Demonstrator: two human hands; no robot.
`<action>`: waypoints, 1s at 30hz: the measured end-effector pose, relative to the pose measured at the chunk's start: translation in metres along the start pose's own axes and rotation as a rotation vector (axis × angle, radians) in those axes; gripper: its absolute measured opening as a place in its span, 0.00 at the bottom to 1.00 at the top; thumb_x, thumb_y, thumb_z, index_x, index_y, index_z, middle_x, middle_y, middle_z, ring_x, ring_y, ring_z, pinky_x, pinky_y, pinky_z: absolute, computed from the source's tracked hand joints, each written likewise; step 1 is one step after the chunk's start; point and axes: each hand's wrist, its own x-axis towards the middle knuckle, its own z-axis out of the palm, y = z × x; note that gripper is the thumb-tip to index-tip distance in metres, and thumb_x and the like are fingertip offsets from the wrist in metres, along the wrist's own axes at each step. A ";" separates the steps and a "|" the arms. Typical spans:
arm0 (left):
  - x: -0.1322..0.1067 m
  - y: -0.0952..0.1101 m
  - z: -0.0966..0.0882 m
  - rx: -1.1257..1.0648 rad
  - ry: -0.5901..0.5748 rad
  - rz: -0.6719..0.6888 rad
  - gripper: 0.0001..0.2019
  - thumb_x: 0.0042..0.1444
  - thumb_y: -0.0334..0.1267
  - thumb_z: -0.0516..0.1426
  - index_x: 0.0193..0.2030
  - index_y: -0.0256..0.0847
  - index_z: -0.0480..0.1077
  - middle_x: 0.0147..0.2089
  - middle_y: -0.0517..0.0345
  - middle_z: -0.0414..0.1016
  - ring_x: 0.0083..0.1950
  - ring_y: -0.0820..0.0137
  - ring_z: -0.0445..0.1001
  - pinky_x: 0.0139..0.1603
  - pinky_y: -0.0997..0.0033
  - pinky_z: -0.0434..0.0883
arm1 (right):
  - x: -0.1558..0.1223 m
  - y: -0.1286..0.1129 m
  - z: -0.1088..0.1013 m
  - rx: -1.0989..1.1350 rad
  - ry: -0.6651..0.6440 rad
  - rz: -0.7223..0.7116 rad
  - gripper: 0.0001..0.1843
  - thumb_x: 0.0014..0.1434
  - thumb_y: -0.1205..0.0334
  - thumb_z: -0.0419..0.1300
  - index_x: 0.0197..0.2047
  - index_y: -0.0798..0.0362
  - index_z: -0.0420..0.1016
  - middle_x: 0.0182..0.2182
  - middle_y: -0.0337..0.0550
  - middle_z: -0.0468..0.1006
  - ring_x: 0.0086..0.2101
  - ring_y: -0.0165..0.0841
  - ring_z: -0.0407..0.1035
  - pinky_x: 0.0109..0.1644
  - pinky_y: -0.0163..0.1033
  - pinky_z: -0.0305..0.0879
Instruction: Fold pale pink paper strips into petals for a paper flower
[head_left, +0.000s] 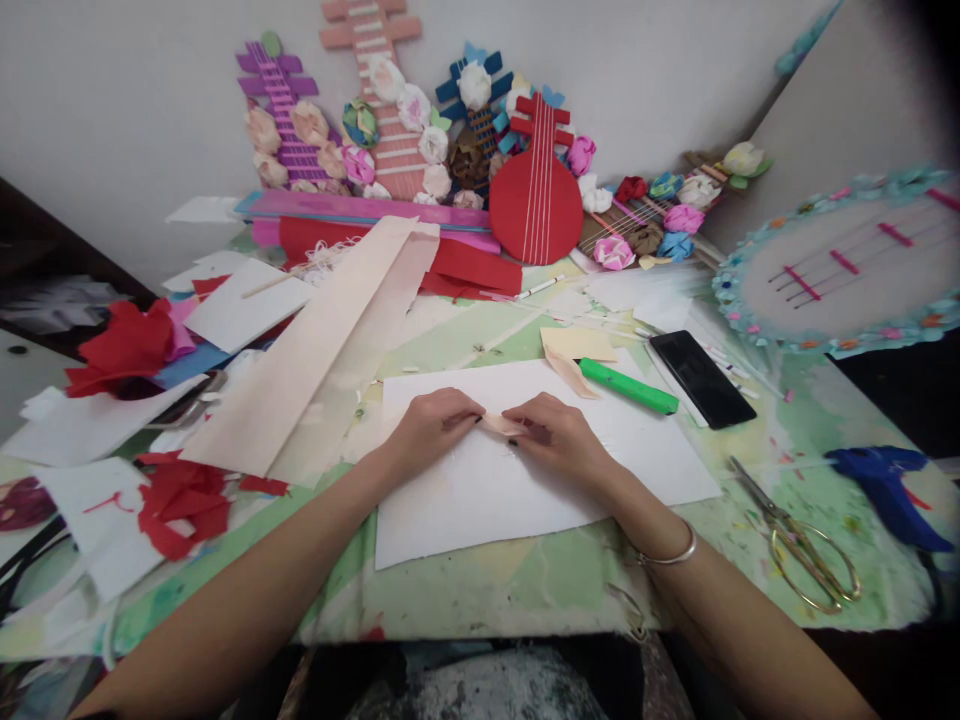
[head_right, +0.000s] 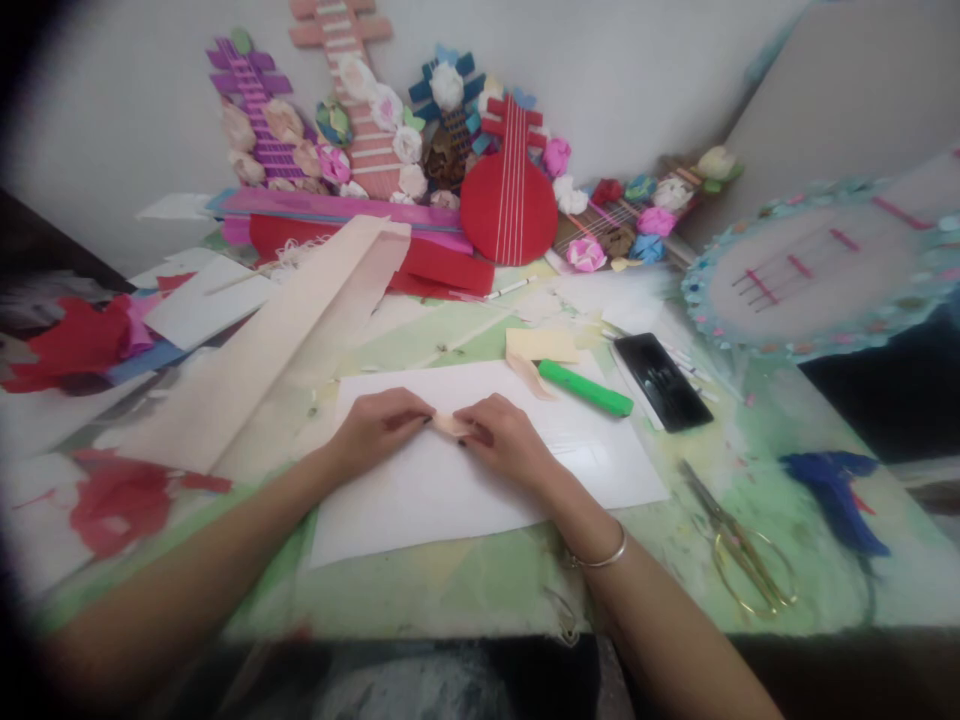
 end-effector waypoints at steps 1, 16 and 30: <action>0.000 0.000 -0.001 -0.007 -0.006 -0.012 0.07 0.57 0.31 0.55 0.38 0.40 0.74 0.36 0.56 0.78 0.37 0.70 0.75 0.40 0.70 0.72 | 0.000 0.001 0.001 0.000 0.026 0.028 0.11 0.55 0.70 0.59 0.42 0.53 0.76 0.31 0.44 0.77 0.33 0.34 0.68 0.38 0.39 0.64; 0.000 0.002 0.004 -0.007 -0.060 0.001 0.09 0.57 0.30 0.54 0.41 0.42 0.75 0.36 0.56 0.80 0.37 0.68 0.72 0.39 0.66 0.70 | 0.000 -0.002 0.004 -0.007 0.053 0.142 0.11 0.53 0.68 0.63 0.42 0.52 0.75 0.30 0.41 0.75 0.29 0.30 0.65 0.33 0.35 0.60; 0.000 0.002 -0.001 -0.019 -0.035 -0.125 0.07 0.53 0.28 0.57 0.35 0.42 0.75 0.32 0.60 0.78 0.29 0.74 0.71 0.32 0.74 0.68 | 0.000 0.001 0.003 -0.020 0.083 0.175 0.04 0.53 0.70 0.61 0.30 0.52 0.71 0.24 0.37 0.68 0.27 0.30 0.62 0.31 0.35 0.56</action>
